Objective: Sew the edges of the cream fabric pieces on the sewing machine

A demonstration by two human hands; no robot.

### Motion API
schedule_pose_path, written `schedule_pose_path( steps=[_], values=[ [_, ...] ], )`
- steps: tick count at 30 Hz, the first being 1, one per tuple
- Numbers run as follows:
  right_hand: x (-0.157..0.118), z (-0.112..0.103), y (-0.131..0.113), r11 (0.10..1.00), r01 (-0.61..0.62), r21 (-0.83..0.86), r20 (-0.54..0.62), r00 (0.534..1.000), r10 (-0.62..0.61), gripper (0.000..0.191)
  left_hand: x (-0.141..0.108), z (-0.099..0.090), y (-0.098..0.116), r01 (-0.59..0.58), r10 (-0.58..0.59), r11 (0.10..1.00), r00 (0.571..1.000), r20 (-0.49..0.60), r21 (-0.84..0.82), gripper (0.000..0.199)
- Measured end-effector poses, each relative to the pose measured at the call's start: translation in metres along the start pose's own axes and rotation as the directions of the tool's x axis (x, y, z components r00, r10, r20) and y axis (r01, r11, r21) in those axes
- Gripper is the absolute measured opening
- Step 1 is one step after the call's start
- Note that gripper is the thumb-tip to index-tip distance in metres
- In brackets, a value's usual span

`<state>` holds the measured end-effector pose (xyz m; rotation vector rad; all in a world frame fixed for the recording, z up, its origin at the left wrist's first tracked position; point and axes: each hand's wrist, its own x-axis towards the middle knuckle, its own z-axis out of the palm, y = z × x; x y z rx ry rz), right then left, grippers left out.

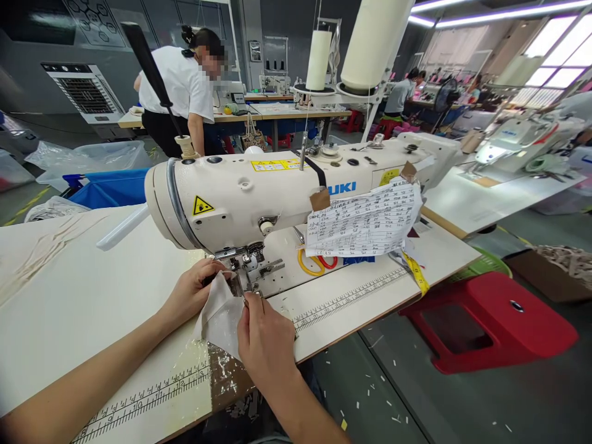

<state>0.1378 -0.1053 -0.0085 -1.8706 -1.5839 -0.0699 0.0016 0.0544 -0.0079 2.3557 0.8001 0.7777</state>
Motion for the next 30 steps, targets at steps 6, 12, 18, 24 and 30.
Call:
schedule_pose_path(
  steps=[6,12,18,24,30],
  values=[
    [0.0002,0.0000,0.0003,1.000,0.007,-0.002,-0.001,1.000,-0.007,0.026,-0.0002,-0.0001,0.0000,-0.003,0.003,1.000,1.000,0.004,0.024,0.024],
    [0.0000,0.0000,0.0002,1.000,0.015,-0.003,-0.003,1.000,-0.015,0.026,0.0000,0.0006,0.0001,-0.009,0.009,1.000,1.000,-0.006,0.028,0.024],
    [0.0011,0.0027,0.0006,1.000,0.016,-0.024,-0.006,1.000,-0.017,0.026,-0.0007,0.0015,-0.0007,-0.014,0.015,1.000,1.000,-0.009,0.023,0.023],
    [0.0022,0.0003,0.0002,0.998,0.055,-0.028,-0.005,0.998,-0.055,0.027,-0.0014,0.0042,-0.0015,-0.067,0.068,0.997,0.997,-0.035,0.047,0.020],
    [0.0007,0.0058,0.0032,0.992,0.122,-0.024,-0.083,0.989,-0.124,0.036,-0.0027,0.0076,0.0030,-0.149,0.160,0.979,0.984,-0.075,0.138,0.011]
  ],
)
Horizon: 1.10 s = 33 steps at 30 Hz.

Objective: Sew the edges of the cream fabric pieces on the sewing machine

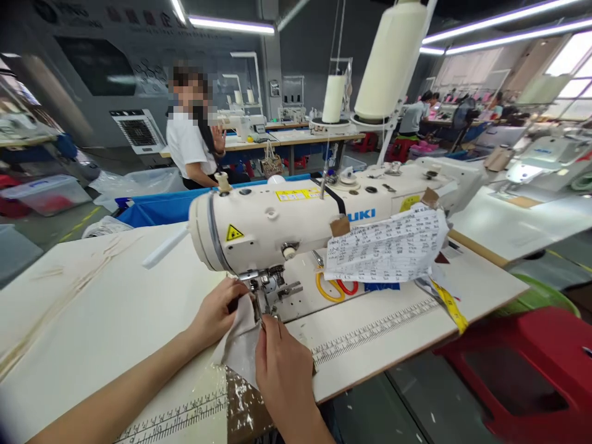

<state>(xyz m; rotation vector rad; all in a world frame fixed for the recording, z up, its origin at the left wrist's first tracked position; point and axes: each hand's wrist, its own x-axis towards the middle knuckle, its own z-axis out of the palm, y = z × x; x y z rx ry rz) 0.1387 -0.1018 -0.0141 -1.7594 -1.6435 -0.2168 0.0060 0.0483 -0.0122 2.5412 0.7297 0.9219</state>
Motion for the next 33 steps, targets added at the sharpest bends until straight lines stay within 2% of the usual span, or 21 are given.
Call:
schedule_pose_path(
  steps=[3,7,16,20,23,33],
  values=[
    [-0.003,0.008,0.004,1.000,-0.011,-0.008,-0.042,0.999,0.010,0.041,0.000,0.002,0.000,-0.021,0.022,0.999,1.000,-0.018,0.039,0.013],
    [-0.008,0.016,0.008,0.999,-0.046,0.013,-0.019,0.999,0.046,0.044,-0.001,0.004,-0.003,-0.018,0.019,0.999,1.000,-0.021,0.042,0.016],
    [-0.005,0.015,0.007,1.000,-0.019,-0.016,-0.075,0.997,0.018,0.044,-0.002,0.005,-0.008,0.023,-0.023,1.000,1.000,-0.020,0.001,0.016],
    [-0.001,0.005,0.003,0.999,0.006,-0.032,-0.016,1.000,-0.007,0.035,-0.001,0.003,-0.011,0.074,-0.074,0.997,0.997,-0.002,-0.038,0.014],
    [0.000,0.000,0.001,0.999,-0.029,-0.027,0.040,0.999,0.031,0.028,0.000,0.001,-0.013,0.116,-0.114,0.990,0.993,0.029,-0.074,0.014],
    [0.001,-0.002,0.001,0.997,-0.080,0.010,0.095,0.992,0.078,0.025,0.005,-0.006,-0.006,0.166,-0.158,0.982,0.984,0.081,-0.094,0.016]
  ],
)
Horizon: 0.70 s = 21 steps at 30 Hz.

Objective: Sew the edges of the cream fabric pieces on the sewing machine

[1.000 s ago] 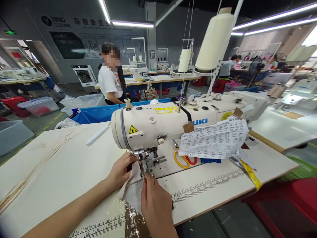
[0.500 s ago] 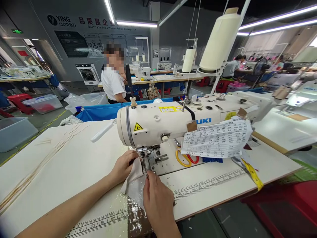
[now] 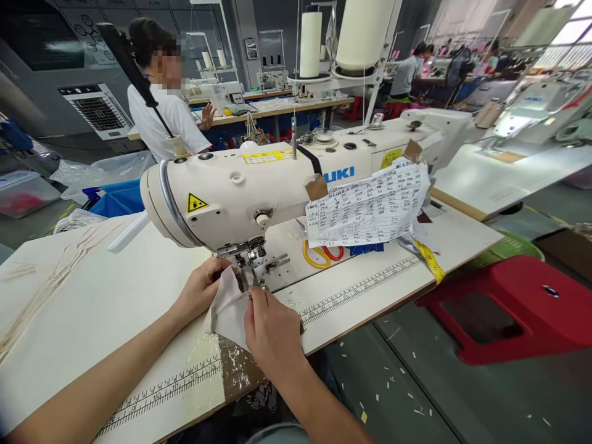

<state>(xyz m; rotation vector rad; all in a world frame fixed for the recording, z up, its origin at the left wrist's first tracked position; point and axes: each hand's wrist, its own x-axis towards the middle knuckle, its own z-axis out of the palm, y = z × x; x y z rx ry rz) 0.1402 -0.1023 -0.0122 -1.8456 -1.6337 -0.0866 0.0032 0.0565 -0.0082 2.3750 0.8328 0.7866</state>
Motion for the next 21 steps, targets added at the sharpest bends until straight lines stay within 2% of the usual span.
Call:
schedule_pose_path(
  steps=[10,21],
  values=[
    [-0.0003,-0.0017,-0.0016,1.000,-0.015,0.003,0.033,0.999,0.015,0.026,-0.0002,-0.0007,0.0003,0.019,-0.019,1.000,1.000,0.004,0.005,0.017],
    [0.0030,-0.0023,-0.0023,0.999,-0.034,-0.023,0.086,0.996,0.036,0.026,-0.0017,0.0010,-0.0005,-0.041,0.041,0.998,0.999,0.000,0.039,0.016]
  ],
)
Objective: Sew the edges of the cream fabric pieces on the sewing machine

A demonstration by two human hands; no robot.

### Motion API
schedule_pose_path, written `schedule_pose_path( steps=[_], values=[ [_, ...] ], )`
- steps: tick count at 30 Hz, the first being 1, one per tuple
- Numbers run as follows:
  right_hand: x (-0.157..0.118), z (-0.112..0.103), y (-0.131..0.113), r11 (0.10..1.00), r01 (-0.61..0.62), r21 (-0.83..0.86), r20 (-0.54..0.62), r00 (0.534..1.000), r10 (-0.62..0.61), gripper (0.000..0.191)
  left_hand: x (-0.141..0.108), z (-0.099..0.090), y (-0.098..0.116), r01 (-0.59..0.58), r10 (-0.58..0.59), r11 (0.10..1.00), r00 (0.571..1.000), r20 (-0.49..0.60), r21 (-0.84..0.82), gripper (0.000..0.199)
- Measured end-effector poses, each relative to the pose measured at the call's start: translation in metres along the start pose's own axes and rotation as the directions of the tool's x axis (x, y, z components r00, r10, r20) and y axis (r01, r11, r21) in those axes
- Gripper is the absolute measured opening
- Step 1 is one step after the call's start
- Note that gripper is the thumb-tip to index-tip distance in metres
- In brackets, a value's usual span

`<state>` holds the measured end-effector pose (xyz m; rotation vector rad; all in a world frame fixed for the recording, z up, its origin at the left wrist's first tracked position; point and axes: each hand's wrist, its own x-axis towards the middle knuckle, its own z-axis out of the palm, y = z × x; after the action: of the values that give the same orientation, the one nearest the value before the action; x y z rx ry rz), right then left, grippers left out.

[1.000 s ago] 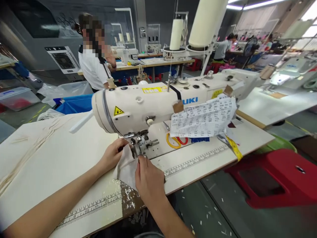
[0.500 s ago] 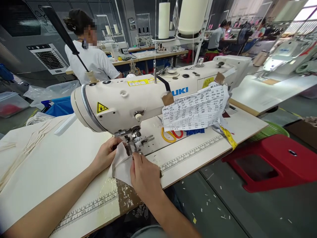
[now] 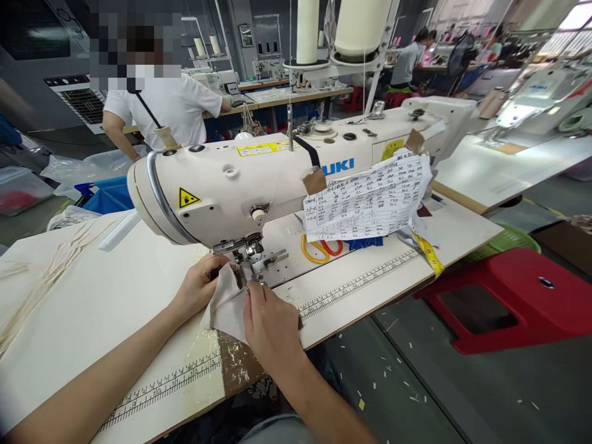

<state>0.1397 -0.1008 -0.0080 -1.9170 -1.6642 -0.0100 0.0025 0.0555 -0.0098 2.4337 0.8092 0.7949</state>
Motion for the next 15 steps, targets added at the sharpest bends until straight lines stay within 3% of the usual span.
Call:
schedule_pose_path(
  steps=[9,15],
  values=[
    [-0.0019,0.0027,0.0027,0.999,0.051,-0.001,-0.065,0.997,-0.051,0.030,0.0016,0.0065,0.0052,-0.075,0.080,0.988,0.996,-0.031,0.138,0.009],
    [-0.0018,0.0040,0.0039,0.996,0.089,0.008,-0.120,0.989,-0.087,0.034,-0.0011,0.0074,-0.0006,-0.089,0.094,0.988,0.995,-0.036,0.128,0.011]
  ],
)
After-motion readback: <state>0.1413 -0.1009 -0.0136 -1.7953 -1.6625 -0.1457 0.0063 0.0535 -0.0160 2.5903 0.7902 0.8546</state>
